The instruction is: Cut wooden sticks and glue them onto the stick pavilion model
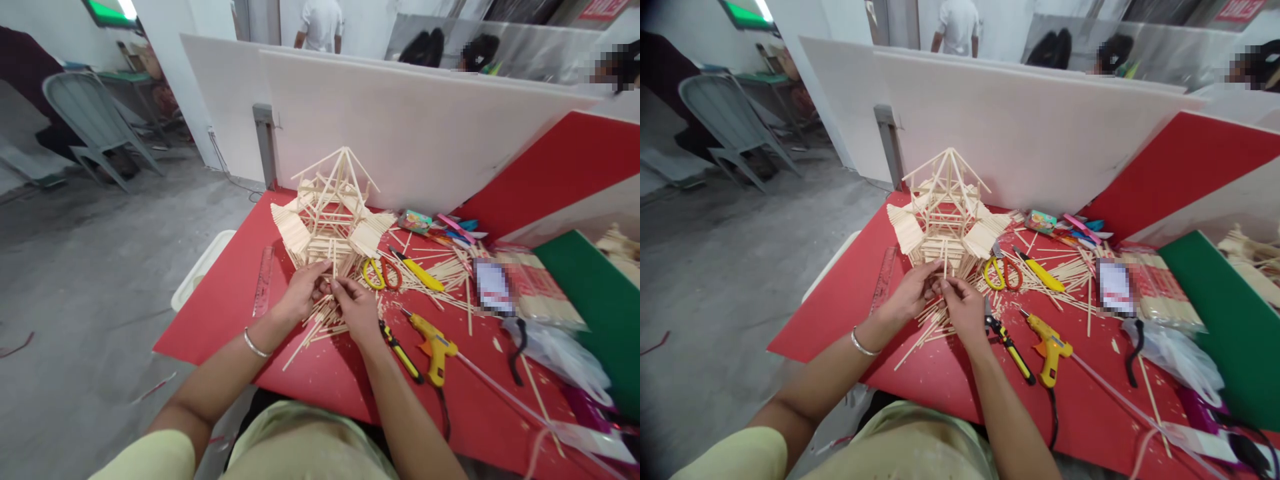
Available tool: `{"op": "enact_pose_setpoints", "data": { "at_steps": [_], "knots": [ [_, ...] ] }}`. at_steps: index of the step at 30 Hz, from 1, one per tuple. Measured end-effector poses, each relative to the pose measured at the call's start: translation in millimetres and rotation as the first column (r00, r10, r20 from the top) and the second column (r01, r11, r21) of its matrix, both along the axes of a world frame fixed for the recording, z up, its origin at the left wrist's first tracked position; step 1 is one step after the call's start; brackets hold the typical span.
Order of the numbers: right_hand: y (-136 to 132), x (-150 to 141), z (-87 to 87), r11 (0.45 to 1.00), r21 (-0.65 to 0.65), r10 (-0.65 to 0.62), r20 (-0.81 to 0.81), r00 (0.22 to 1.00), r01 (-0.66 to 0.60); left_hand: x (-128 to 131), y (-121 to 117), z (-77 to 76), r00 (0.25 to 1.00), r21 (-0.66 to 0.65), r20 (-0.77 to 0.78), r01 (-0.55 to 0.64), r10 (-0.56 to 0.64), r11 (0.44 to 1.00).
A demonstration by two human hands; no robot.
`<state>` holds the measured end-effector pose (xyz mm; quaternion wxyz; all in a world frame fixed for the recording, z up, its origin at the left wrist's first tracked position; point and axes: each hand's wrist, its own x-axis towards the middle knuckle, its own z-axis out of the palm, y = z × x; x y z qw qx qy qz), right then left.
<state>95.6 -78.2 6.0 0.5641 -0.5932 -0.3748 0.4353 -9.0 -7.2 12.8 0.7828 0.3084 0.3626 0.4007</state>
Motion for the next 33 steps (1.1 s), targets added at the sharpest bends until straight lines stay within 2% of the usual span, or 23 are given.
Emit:
{"op": "enact_pose_setpoints", "data": {
  "at_steps": [7, 16, 33],
  "knots": [
    [5.8, -1.3, -2.3, 1.0, 0.006, 0.013, -0.048, 0.999, -0.013, 4.7, 9.2, 0.9, 1.0, 0.023, 0.008, -0.016, 0.016, 1.0],
    [9.6, -2.0, -2.9, 1.0, 0.02, 0.024, -0.066, 0.998, -0.023, 7.2, 11.9, 9.3, 1.0, 0.035, 0.005, -0.008, 0.008, 0.999],
    [14.3, -2.5, 0.9, 1.0, 0.01, 0.018, -0.036, 0.999, -0.018, 11.1, 15.4, 8.0, 0.999, 0.044, -0.032, -0.01, 0.012, 0.999]
  ]
}}
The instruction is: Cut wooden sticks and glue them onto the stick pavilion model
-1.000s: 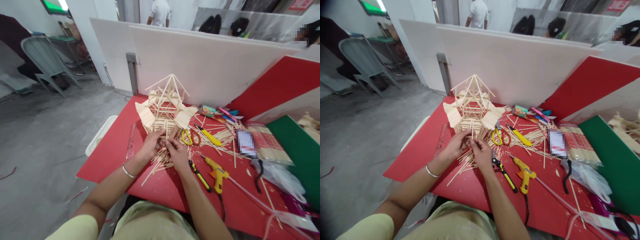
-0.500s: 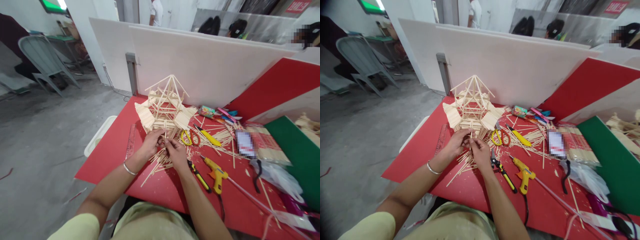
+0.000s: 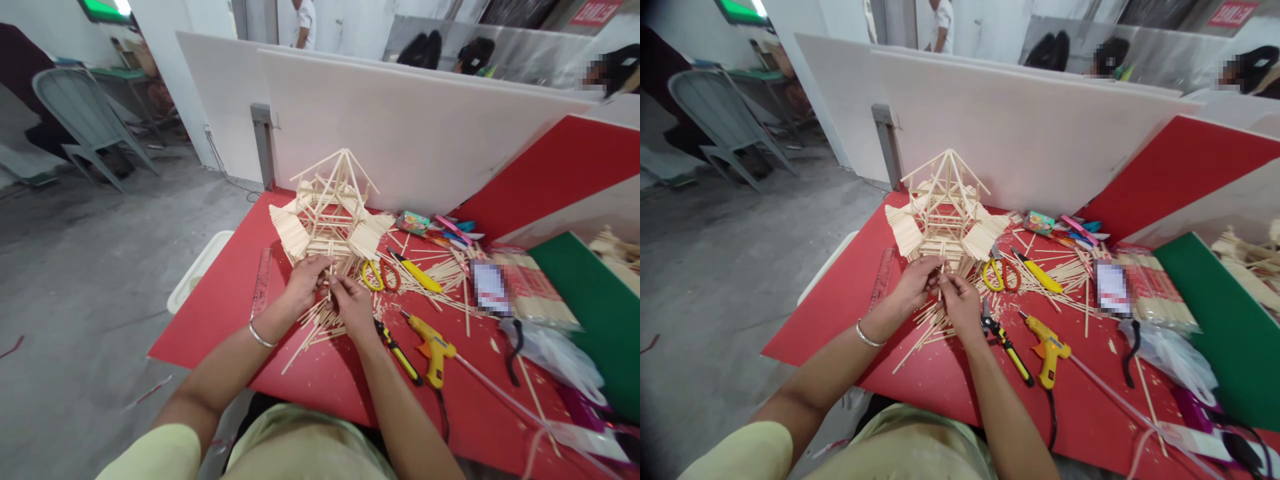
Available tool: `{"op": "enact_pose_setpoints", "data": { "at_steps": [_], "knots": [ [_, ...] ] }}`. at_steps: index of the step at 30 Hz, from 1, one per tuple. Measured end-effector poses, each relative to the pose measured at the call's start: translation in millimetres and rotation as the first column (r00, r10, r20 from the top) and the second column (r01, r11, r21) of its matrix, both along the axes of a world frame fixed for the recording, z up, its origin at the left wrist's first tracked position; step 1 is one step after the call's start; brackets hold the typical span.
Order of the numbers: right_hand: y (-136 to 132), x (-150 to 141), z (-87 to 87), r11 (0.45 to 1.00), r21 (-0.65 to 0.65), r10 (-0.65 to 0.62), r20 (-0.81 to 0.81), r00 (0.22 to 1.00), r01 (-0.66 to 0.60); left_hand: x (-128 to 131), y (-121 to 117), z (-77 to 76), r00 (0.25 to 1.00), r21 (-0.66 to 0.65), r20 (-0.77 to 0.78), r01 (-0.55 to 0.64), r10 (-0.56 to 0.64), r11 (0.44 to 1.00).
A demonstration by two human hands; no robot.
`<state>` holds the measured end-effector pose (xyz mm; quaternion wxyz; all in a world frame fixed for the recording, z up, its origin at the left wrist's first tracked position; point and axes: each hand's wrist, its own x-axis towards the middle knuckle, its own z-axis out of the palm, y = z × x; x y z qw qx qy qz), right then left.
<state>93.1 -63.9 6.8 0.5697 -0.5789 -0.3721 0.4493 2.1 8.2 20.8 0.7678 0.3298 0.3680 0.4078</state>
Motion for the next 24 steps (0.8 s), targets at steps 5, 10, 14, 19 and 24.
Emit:
{"op": "enact_pose_setpoints", "data": {
  "at_steps": [5, 10, 14, 19, 24],
  "knots": [
    [7.0, 1.8, 1.1, 1.0, 0.022, 0.003, 0.027, 1.0, -0.004, 0.0, 0.7, -0.4, 0.999, 0.042, 0.032, -0.02, 0.019, 0.999],
    [11.4, 3.3, -1.4, 0.999, 0.05, -0.01, 0.058, 0.998, 0.008, 0.1, 0.8, 0.1, 0.998, 0.046, 0.052, -0.029, 0.027, 0.999],
    [12.6, 2.5, -1.7, 0.998, 0.061, -0.018, 0.068, 0.998, 0.014, -0.1, 1.3, -0.6, 0.998, 0.025, 0.049, -0.033, 0.032, 0.999],
    [12.7, 1.2, -1.7, 0.998, 0.067, -0.007, 0.059, 0.998, 0.003, -0.5, 2.1, -1.3, 0.997, 0.027, 0.062, -0.037, 0.035, 0.999],
    [12.6, 0.5, -2.1, 0.998, 0.069, -0.008, 0.052, 0.999, 0.004, -0.8, 1.7, -1.3, 0.997, 0.028, 0.061, -0.039, 0.037, 0.999]
  ]
}}
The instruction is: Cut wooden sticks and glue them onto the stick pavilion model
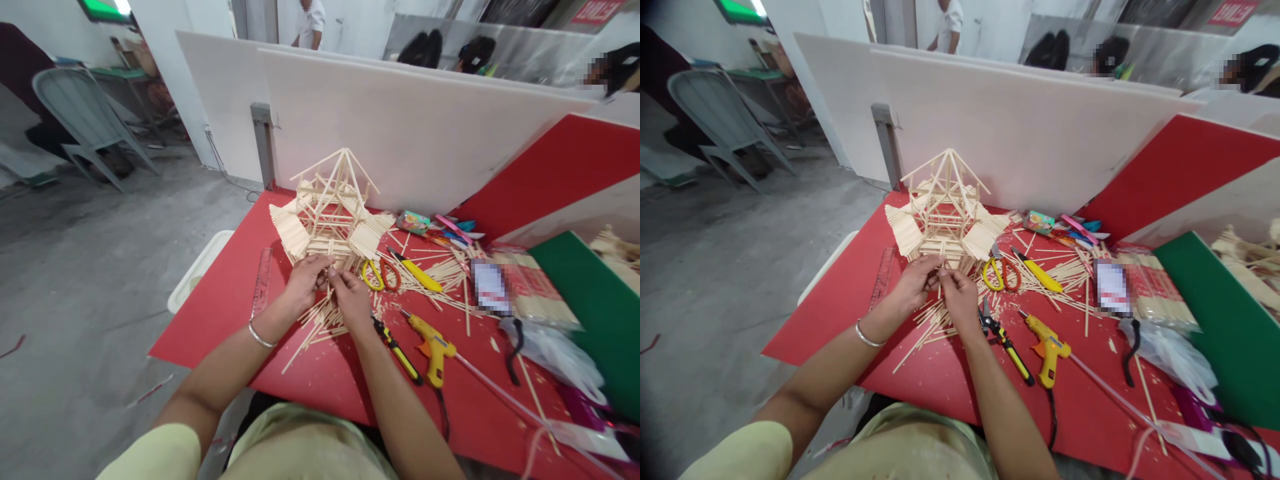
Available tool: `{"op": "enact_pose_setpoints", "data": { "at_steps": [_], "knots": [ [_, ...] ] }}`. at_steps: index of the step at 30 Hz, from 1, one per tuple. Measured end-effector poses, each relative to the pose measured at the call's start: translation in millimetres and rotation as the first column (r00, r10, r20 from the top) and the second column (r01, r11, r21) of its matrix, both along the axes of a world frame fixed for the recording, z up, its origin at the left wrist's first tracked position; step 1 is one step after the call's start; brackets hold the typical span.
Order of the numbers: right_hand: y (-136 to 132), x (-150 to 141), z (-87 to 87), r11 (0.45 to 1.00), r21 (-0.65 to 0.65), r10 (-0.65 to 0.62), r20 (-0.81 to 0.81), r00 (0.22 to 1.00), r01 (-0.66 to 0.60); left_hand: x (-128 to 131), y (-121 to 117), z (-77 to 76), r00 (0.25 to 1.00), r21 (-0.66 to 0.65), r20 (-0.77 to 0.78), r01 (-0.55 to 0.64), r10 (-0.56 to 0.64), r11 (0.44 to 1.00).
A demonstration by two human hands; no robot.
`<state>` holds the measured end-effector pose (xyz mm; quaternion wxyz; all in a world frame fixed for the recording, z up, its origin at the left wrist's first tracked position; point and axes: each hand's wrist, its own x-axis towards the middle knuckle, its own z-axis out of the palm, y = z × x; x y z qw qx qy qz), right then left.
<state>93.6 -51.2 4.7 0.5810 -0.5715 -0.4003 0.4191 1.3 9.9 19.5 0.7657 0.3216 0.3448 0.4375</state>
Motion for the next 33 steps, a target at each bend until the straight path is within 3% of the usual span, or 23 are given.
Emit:
{"op": "enact_pose_setpoints", "data": {
  "at_steps": [33],
  "knots": [
    [-1.0, -4.1, -0.6, 1.0, 0.021, -0.018, 0.002, 1.0, 0.018, 0.1, -1.3, -1.1, 1.0, 0.012, -0.005, -0.019, 0.019, 1.0]
  ]
}}
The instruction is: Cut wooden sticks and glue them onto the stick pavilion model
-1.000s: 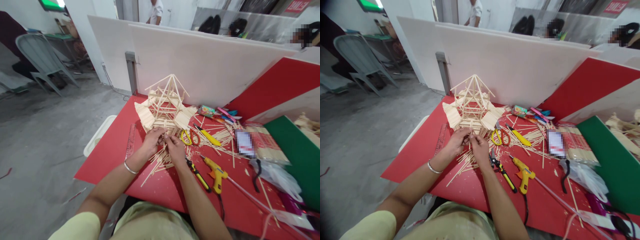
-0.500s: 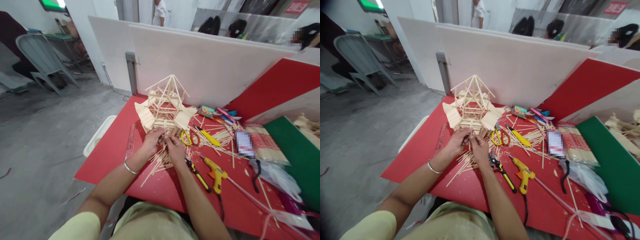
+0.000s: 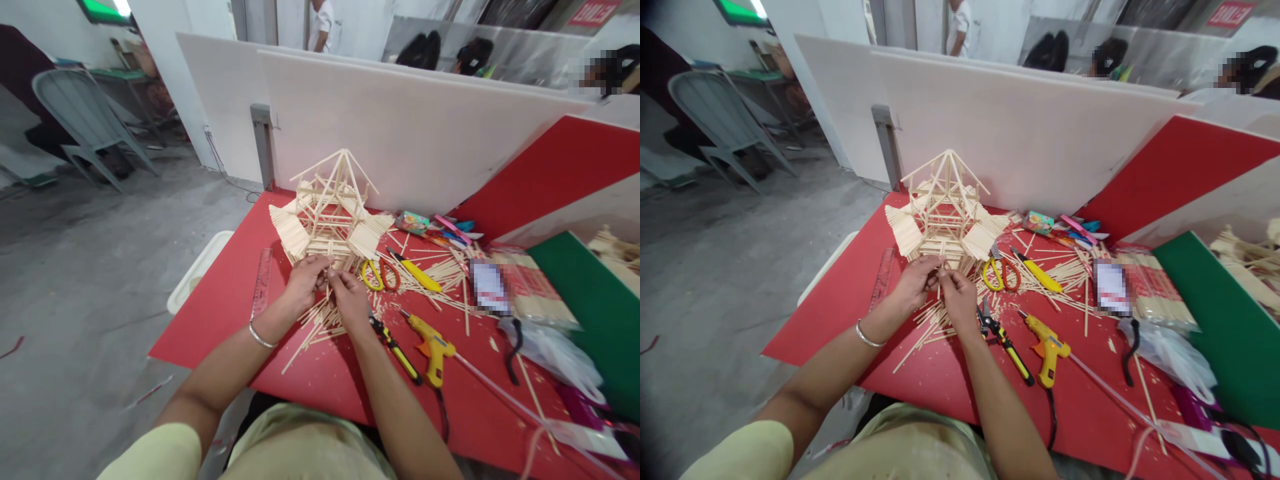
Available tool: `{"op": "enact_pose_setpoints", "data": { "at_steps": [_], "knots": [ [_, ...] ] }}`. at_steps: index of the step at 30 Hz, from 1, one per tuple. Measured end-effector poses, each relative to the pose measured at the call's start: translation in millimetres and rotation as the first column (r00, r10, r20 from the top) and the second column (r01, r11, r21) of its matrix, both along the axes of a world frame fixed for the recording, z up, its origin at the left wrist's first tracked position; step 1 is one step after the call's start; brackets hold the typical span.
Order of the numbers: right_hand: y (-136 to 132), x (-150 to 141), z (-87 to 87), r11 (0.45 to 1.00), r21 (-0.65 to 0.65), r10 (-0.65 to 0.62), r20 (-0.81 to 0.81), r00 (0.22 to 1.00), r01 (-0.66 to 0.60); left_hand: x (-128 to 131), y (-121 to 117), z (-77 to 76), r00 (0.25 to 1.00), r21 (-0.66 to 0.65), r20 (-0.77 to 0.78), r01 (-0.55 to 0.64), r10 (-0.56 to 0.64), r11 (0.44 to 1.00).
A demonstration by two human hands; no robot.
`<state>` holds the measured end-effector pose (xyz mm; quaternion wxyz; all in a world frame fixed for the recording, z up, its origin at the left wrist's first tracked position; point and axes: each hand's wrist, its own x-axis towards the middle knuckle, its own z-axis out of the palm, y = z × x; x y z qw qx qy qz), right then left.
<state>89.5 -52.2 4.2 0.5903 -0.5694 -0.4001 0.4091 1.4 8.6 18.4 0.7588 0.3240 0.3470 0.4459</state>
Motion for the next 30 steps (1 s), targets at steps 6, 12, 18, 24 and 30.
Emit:
{"op": "enact_pose_setpoints", "data": {
  "at_steps": [6, 12, 18, 24, 30],
  "knots": [
    [-0.1, 0.7, 0.4, 1.0, 0.001, 0.003, 0.009, 1.0, -0.003, 0.8, 0.5, -0.3, 1.0, -0.006, 0.003, -0.002, 0.002, 1.0],
    [-0.1, 0.9, -0.7, 1.0, 0.007, 0.001, 0.014, 1.0, -0.001, 0.0, 0.3, 0.3, 1.0, -0.002, -0.011, 0.003, -0.003, 1.0],
    [0.1, 0.2, -0.9, 1.0, 0.005, -0.005, 0.009, 1.0, 0.004, -0.1, 0.2, 0.8, 1.0, -0.015, 0.001, 0.01, -0.01, 1.0],
    [-0.1, -1.1, 0.9, 1.0, 0.004, -0.013, -0.003, 1.0, 0.013, -0.5, -0.6, 2.3, 1.0, -0.017, 0.011, 0.019, -0.018, 1.0],
    [-1.4, -1.1, 2.8, 1.0, 0.009, -0.007, -0.01, 1.0, 0.007, -0.8, -0.8, 2.3, 1.0, -0.015, 0.004, 0.014, -0.014, 1.0]
  ]
}}
